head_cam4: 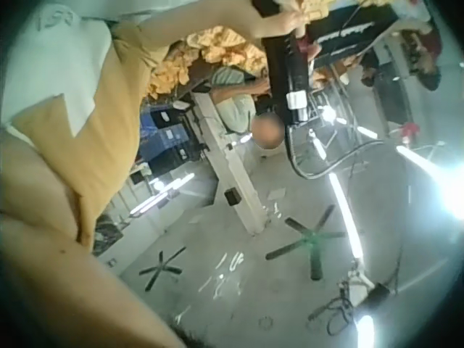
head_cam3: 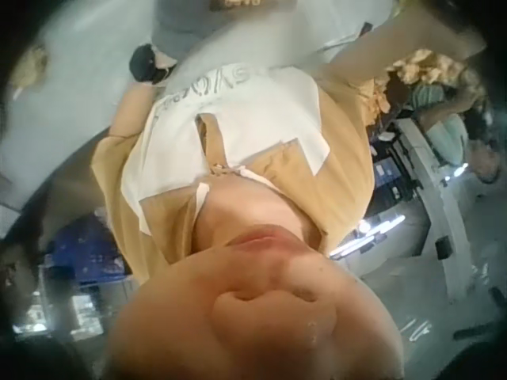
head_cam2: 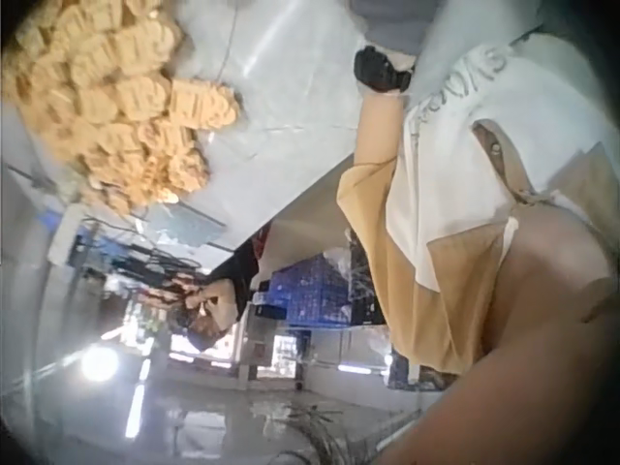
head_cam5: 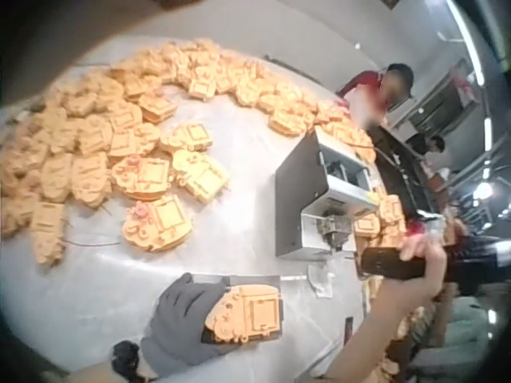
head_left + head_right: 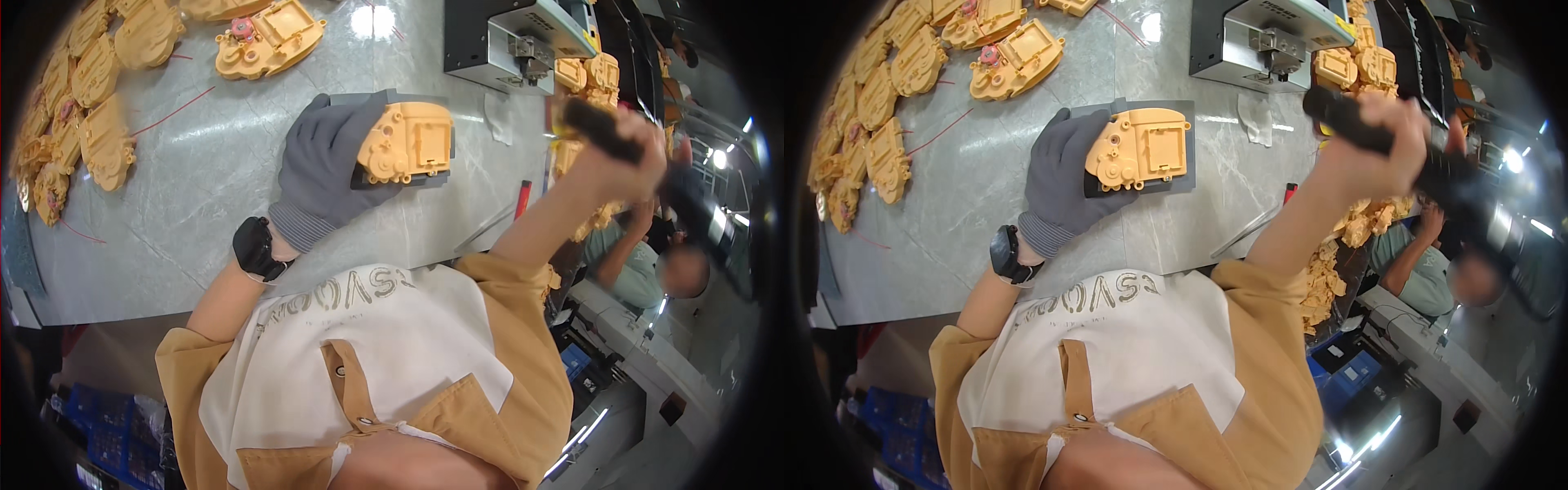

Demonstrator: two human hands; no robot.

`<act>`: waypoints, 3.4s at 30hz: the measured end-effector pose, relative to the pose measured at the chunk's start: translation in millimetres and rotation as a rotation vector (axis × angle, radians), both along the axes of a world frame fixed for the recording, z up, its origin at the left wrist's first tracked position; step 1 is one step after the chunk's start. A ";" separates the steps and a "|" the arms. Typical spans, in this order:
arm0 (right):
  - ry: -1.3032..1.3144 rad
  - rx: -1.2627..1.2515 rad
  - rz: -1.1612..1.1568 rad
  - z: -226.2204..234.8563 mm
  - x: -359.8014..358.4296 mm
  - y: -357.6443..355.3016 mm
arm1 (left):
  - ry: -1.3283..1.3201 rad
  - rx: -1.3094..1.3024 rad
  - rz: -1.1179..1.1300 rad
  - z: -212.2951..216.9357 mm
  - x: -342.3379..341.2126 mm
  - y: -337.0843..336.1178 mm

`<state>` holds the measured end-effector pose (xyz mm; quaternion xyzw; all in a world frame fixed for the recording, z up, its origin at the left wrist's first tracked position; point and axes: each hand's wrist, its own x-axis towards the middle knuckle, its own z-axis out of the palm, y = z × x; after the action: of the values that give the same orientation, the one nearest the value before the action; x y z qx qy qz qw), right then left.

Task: The person uses a handheld electric drill to make holes in small yellow plastic parts. They pick up each part, position it on a gray block, drill a hole, and then place the finished part aside on the table.

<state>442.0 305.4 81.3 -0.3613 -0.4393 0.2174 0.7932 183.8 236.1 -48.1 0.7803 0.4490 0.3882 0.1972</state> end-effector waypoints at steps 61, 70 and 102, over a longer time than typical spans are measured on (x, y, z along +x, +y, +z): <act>-0.166 -0.064 -0.261 -17.3 -27.2 6.6 | -0.008 -0.134 -0.118 8.5 3.7 2.1; -0.267 0.134 -0.236 -6.4 -38.6 -14.1 | -0.006 -0.135 -0.108 2.8 -2.2 -0.6; -0.317 -0.254 0.236 -15.1 -142.2 -26.4 | -0.173 -0.192 -0.116 6.0 -5.2 5.9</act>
<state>299.8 279.1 66.3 -0.4338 -0.5669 0.3027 0.6315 178.6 242.0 -42.1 0.7460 0.4196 0.3972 0.3311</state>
